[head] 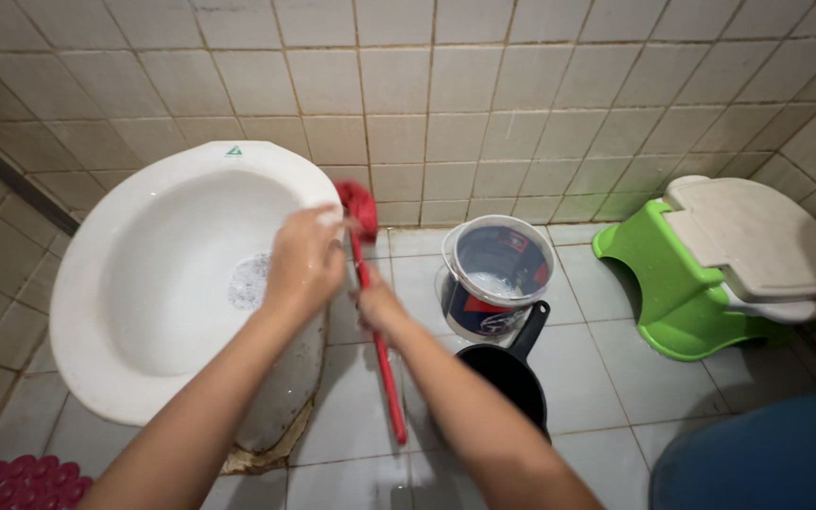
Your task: The person scrubs a white bidet with a red toilet brush, then rinses it with water from a black pan. They proceed to scrub the tiled floor and walls, and finally organize various toiletries and cloths in a black basin.
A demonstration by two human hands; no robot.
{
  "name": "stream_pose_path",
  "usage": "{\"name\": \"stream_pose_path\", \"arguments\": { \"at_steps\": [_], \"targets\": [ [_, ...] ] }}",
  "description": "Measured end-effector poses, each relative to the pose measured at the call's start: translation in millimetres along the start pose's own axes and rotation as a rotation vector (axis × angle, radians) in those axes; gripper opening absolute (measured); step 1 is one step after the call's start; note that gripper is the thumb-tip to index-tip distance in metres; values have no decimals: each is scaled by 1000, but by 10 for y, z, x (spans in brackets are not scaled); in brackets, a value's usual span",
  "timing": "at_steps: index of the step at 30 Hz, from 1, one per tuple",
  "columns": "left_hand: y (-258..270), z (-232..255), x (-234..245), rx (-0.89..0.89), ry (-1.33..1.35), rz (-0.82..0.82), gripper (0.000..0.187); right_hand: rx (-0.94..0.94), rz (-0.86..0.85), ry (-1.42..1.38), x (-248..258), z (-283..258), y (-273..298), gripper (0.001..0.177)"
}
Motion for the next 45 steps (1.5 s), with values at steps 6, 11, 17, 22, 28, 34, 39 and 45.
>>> {"name": "stream_pose_path", "arguments": {
  "at_steps": [6,11,17,22,28,34,39,45],
  "targets": [
    [370,-788,114,489,274,-248,43,408,139,406,-579,1013,672,61],
    [508,-854,311,490,273,-411,37,-140,45,425,-871,1849,1485,81],
    [479,-699,343,593,286,-437,37,3,148,603,-638,1304,605,84],
    [470,-669,364,603,333,-441,38,-20,77,746,-556,1277,782,88],
    [490,-764,282,610,370,-435,37,-168,114,716,-506,1570,1537,70],
    [499,-805,245,567,396,-435,35,-7,251,754,-339,1184,705,60],
    [523,-847,273,493,373,-470,34,2,202,1076,-255,985,-9,61],
    [451,-997,124,714,336,-490,36,-72,392,1040,121,988,-427,70]
  ]
}}
Point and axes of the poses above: each hand's wrist, its own y-axis away from the middle knuckle, its own x-axis out of the back of the hand, z = x × y, the point moved 4 cm from there along -y, towards the middle knuckle, and after that the axes turned 2 degrees about z, right-handed, at the moved point
